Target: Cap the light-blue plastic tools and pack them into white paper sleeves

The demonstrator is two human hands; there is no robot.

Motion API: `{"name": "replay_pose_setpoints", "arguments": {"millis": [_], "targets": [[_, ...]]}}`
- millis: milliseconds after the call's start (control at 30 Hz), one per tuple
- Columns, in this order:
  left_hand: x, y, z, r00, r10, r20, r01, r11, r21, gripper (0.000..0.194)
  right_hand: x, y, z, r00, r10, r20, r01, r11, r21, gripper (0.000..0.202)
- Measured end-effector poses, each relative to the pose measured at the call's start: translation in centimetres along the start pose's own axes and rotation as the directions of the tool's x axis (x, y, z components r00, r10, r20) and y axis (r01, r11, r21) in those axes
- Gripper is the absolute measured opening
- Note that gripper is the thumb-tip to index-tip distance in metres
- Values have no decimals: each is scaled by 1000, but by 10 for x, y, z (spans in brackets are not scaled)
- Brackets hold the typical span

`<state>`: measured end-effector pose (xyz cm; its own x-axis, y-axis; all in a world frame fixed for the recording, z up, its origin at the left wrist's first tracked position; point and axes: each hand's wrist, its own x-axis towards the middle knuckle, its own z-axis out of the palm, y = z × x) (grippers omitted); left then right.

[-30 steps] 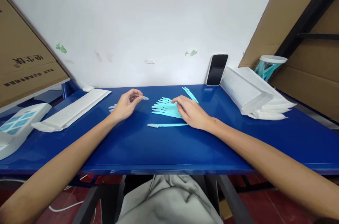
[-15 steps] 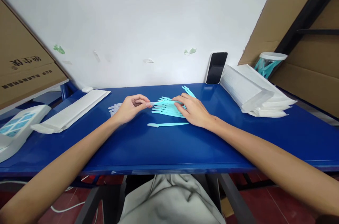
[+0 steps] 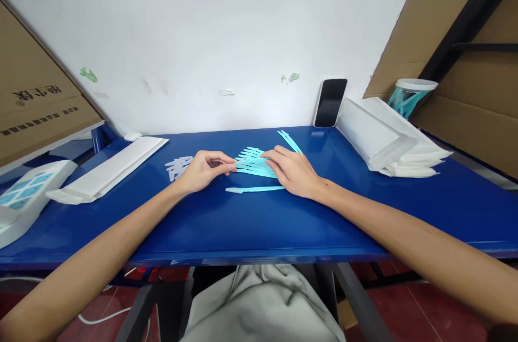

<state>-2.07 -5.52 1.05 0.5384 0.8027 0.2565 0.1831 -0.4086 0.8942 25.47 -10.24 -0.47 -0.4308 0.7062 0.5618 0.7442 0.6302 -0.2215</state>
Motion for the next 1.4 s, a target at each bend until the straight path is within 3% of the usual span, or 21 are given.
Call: {"name": "replay_pose_setpoints", "arguments": {"millis": [367, 533, 600, 733, 800, 900, 1033, 1100, 1200, 1400], "targets": [[-7, 11, 6, 976, 189, -109, -170, 972, 163, 27, -4, -16, -4, 997, -68, -43, 62, 990, -127, 35], [-9, 11, 3, 966, 247, -71, -217, 931, 293, 30, -3, -18, -5, 997, -68, -31, 63, 990, -129, 36], [-8, 11, 1, 948, 317, 32, -299, 848, 438, 30, -1, -22, -6, 996, -87, 20, 89, 988, -130, 35], [-5, 17, -8, 868, 400, 293, -482, 540, 690, 33, 2, -37, -4, 951, -204, 232, 238, 962, -131, 30], [-4, 19, -19, 875, 405, 266, -449, 470, 760, 37, 1, -42, -3, 944, -212, 253, 252, 958, -138, 29], [-1, 12, -48, 914, 377, 148, -317, 438, 841, 42, 0, -40, -4, 960, -183, 212, 218, 963, -155, 28], [-2, -13, -97, 974, 225, 28, -114, 379, 918, 47, -1, -30, -7, 967, -177, 184, 209, 963, -172, 28], [-3, -23, -114, 990, 138, -8, -42, 361, 932, 46, -1, -28, -7, 962, -195, 190, 227, 959, -168, 29], [-5, -24, -119, 998, 57, -23, 0, 377, 926, 44, -1, -27, -7, 944, -232, 236, 265, 957, -120, 30], [-3, -5, -102, 998, 63, -2, -20, 341, 940, 39, 1, -29, -11, 882, -339, 328, 352, 936, 19, 32]]}}
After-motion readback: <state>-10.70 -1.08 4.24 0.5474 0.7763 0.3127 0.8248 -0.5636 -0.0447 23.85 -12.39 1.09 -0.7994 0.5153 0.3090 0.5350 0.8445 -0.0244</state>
